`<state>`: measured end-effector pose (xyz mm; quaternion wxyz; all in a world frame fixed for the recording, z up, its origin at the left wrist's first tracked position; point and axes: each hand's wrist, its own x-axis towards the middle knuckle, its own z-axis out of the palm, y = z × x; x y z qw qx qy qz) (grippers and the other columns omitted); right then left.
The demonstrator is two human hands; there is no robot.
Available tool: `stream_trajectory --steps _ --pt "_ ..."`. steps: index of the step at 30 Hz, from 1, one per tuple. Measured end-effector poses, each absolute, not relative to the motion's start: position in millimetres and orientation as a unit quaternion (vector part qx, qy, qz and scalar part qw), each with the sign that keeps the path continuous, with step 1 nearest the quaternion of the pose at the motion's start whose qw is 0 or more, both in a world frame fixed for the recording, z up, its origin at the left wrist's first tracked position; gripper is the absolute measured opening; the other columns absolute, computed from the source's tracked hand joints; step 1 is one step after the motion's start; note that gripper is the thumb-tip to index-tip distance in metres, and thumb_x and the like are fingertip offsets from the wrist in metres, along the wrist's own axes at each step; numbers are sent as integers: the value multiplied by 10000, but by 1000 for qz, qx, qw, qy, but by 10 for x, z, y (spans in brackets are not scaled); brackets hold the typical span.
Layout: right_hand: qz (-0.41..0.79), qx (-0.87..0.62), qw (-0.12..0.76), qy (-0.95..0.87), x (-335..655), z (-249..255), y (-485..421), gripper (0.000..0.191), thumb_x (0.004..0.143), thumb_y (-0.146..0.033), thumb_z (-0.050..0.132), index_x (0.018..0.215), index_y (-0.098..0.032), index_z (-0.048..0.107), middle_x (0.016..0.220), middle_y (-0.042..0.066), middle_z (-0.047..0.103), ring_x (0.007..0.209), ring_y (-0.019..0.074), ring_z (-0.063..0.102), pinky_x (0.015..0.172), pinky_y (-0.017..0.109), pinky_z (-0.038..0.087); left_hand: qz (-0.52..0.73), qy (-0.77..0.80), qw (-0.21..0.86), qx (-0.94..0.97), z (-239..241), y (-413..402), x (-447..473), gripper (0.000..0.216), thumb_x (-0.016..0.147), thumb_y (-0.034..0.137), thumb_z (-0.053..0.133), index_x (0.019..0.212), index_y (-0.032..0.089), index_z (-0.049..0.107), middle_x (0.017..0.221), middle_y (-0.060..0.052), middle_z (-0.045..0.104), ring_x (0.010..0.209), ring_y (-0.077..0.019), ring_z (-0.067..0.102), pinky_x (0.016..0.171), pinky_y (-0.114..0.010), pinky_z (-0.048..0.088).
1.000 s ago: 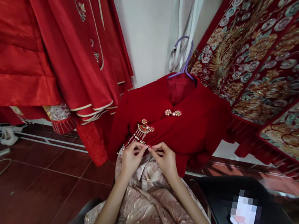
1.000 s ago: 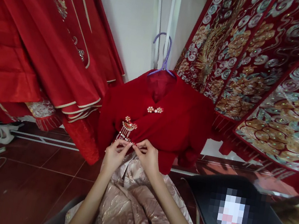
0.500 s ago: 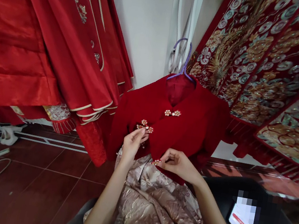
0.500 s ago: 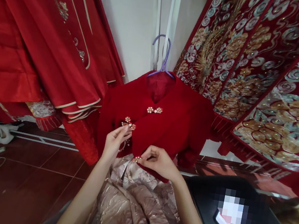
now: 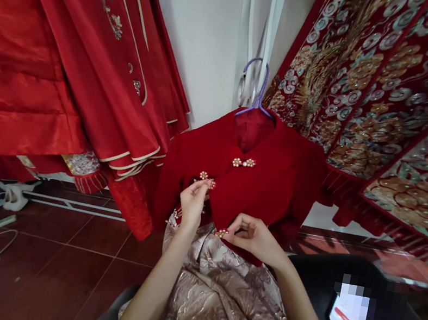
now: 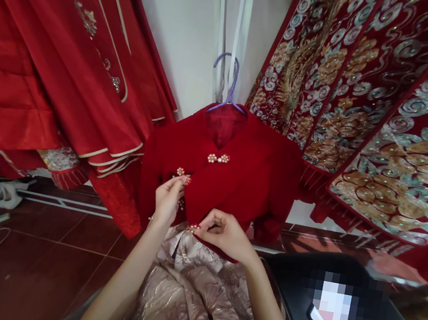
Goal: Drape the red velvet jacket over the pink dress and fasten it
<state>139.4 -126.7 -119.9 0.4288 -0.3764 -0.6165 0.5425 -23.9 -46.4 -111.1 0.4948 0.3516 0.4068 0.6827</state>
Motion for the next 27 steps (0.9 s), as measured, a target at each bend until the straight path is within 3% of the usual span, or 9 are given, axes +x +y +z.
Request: stream_trajectory --steps 6,9,12,18,22,27 --pt "531 -387 435 -616 1371 -1202 -1280 299 729 -407 747 776 -161 584 787 17 677 689 115 639 662 252 528 703 415 451 361 -1151 -479 -147 255 710 353 688 838 135 719 885 -63 742 763 -136 667 696 -231 495" --pt "529 -387 419 -629 1410 -1191 -1288 272 736 -383 741 779 -161 588 780 10 665 681 110 632 653 245 527 677 417 436 421 -1058 -584 -150 299 777 426 647 718 138 701 717 -27 709 651 -130 629 617 -226 471" --pt "537 -367 395 -649 1486 -1181 -1294 204 738 -312 730 783 -169 592 776 1 653 695 110 627 676 250 528 653 396 328 555 -851 -674 -129 360 856 426 576 649 155 691 624 -12 661 620 -139 600 618 -238 465" --pt "561 -350 344 -667 1719 -1109 -1331 147 720 -198 697 765 -185 557 736 -29 623 653 95 593 622 218 493 517 336 54 786 -369 -487 -13 232 897 325 544 1019 216 709 971 -67 655 909 -195 562 690 -252 466" --pt "557 -355 324 -678 1898 -1037 -1368 148 722 -160 693 760 -189 553 746 -32 624 659 92 591 613 207 474 409 322 -76 851 -207 -275 1 220 896 325 534 989 210 697 933 -83 600 916 -225 503 734 -296 450" --pt "543 -372 324 -679 1997 -998 -1375 151 771 -276 701 813 -183 590 796 4 655 728 125 629 682 253 508 341 251 -99 900 -44 -144 -36 127 847 260 576 924 210 663 1000 -67 635 988 -239 518 1007 -440 354"
